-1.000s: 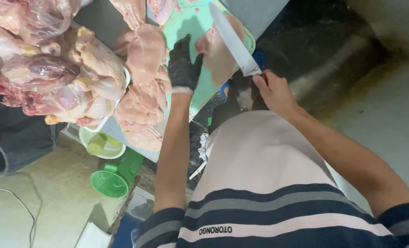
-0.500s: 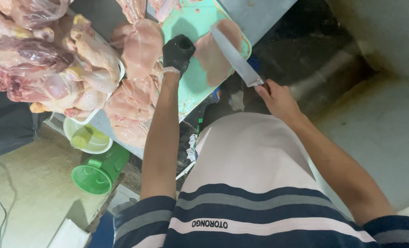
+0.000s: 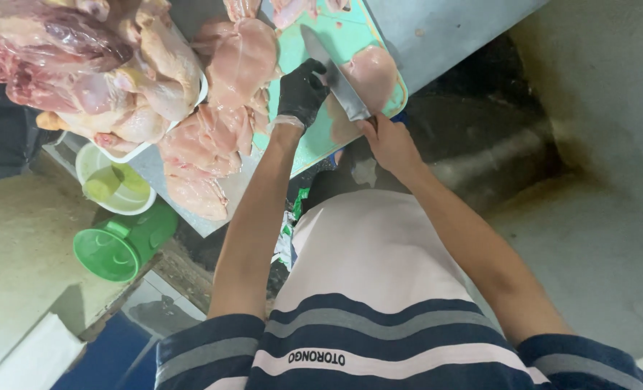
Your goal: Trimming and slicing raw chicken breasts on a cutting board using a knife
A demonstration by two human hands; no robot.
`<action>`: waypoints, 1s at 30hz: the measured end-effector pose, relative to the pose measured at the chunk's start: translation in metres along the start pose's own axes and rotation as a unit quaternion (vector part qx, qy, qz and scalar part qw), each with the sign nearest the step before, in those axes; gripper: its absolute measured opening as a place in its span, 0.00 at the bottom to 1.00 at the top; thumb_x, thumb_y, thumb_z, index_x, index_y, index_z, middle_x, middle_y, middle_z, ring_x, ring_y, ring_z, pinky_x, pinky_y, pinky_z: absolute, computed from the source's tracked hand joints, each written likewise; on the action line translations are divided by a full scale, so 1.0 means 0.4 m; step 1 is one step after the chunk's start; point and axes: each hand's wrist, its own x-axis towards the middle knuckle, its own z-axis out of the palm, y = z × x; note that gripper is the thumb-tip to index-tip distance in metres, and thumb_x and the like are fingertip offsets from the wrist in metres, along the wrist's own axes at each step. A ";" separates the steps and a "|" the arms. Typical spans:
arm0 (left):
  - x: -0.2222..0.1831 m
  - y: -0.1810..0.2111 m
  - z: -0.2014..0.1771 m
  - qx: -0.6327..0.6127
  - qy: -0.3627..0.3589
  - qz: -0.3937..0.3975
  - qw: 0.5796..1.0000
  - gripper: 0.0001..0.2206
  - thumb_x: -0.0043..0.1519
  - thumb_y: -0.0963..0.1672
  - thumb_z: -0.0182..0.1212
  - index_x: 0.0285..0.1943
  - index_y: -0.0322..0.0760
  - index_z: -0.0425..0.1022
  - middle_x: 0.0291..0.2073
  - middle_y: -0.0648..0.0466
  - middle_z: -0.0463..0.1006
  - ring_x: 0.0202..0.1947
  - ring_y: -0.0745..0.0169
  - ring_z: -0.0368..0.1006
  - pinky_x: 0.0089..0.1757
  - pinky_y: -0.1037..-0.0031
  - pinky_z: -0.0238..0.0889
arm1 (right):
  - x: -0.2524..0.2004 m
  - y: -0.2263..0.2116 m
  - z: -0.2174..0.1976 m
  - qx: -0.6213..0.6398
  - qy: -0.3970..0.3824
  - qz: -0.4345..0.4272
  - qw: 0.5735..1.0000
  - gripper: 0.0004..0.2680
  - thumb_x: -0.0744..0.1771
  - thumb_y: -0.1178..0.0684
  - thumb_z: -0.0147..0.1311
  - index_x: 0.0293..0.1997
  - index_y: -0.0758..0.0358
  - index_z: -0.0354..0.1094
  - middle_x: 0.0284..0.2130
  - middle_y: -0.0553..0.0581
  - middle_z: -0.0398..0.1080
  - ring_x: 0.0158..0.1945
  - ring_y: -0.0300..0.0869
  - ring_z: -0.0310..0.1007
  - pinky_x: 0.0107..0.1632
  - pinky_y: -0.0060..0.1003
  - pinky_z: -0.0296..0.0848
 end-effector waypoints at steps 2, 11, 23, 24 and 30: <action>0.017 -0.067 0.038 0.052 0.005 -0.034 0.998 0.13 0.52 0.43 0.70 0.45 0.49 0.79 0.20 0.59 0.80 0.24 0.66 0.77 0.33 0.72 0.69 | 0.018 0.008 0.009 -0.018 0.010 -0.011 1.000 0.19 0.74 0.35 0.37 0.44 0.65 0.62 0.27 0.68 0.72 0.27 0.68 0.70 0.26 0.58 0.59; 0.051 -0.105 0.134 0.202 -0.004 -0.106 0.974 0.06 0.55 0.47 0.66 0.33 0.43 0.80 0.31 0.45 0.83 0.36 0.33 0.79 0.37 0.52 0.71 | -0.045 0.106 0.064 -0.193 0.081 -0.031 0.977 0.18 0.74 0.33 0.41 0.45 0.62 0.61 0.20 0.61 0.67 0.19 0.60 0.67 0.20 0.53 0.62; -0.011 -0.007 0.034 0.030 -0.086 -0.268 0.959 0.08 0.63 0.47 0.63 0.47 0.43 0.80 0.37 0.50 0.83 0.32 0.56 0.84 0.35 0.71 0.80 | -0.062 0.020 0.000 -0.064 -0.061 0.063 0.994 0.30 0.74 0.30 0.32 0.65 0.78 0.61 0.43 0.85 0.73 0.49 0.70 0.78 0.43 0.57 0.82; -0.019 0.010 0.022 0.024 -0.097 -0.261 0.960 0.08 0.63 0.45 0.64 0.48 0.42 0.79 0.37 0.50 0.83 0.31 0.56 0.84 0.35 0.71 0.80 | -0.037 0.022 0.017 -0.057 -0.039 0.029 0.997 0.32 0.74 0.28 0.29 0.61 0.79 0.62 0.40 0.86 0.73 0.45 0.72 0.79 0.41 0.58 0.82; -0.057 0.022 0.010 0.040 -0.023 -0.244 0.969 0.07 0.64 0.46 0.63 0.48 0.43 0.80 0.42 0.50 0.83 0.47 0.48 0.82 0.48 0.62 0.78 | 0.011 -0.016 0.022 -0.097 -0.034 0.029 0.994 0.23 0.74 0.36 0.35 0.57 0.74 0.62 0.36 0.81 0.73 0.43 0.72 0.79 0.41 0.61 0.81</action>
